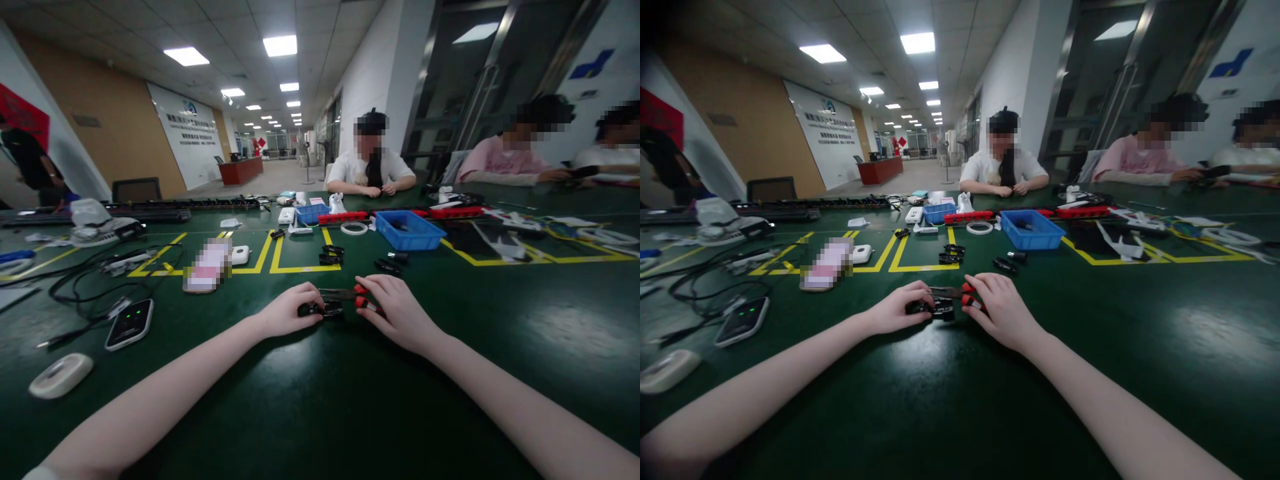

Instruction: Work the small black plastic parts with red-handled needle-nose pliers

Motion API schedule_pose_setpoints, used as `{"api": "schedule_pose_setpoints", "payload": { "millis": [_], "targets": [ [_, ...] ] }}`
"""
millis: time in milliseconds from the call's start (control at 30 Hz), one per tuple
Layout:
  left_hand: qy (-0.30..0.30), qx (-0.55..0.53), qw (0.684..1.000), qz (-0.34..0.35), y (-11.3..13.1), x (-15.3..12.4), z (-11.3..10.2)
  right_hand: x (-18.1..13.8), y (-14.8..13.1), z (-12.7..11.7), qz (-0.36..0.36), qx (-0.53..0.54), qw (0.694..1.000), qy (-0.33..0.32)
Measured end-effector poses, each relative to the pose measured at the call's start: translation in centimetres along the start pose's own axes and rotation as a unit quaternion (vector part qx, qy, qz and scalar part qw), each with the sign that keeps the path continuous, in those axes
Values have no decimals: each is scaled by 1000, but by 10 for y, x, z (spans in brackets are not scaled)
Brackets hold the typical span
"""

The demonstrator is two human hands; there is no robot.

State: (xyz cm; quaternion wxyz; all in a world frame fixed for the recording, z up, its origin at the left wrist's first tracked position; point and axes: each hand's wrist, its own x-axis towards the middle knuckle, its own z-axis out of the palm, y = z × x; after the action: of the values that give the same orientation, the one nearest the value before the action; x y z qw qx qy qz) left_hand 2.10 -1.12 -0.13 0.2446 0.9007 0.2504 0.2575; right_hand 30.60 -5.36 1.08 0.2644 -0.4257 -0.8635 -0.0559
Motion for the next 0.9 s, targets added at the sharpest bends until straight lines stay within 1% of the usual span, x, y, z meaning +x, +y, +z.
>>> {"api": "schedule_pose_setpoints", "payload": {
  "millis": [300,533,700,900],
  "targets": [
    [0,27,1000,9,0,1,3,0,-15,-4,-7,-14,1000,-24],
    [4,35,999,7,1,1,5,0,-15,-4,-2,-3,1000,-19],
    [-1,17,1000,19,2,1,5,-2,-12,-1,8,11,1000,-12],
    [-7,-56,998,33,-3,3,4,-2,-4,3,9,33,999,21]
  ]
}}
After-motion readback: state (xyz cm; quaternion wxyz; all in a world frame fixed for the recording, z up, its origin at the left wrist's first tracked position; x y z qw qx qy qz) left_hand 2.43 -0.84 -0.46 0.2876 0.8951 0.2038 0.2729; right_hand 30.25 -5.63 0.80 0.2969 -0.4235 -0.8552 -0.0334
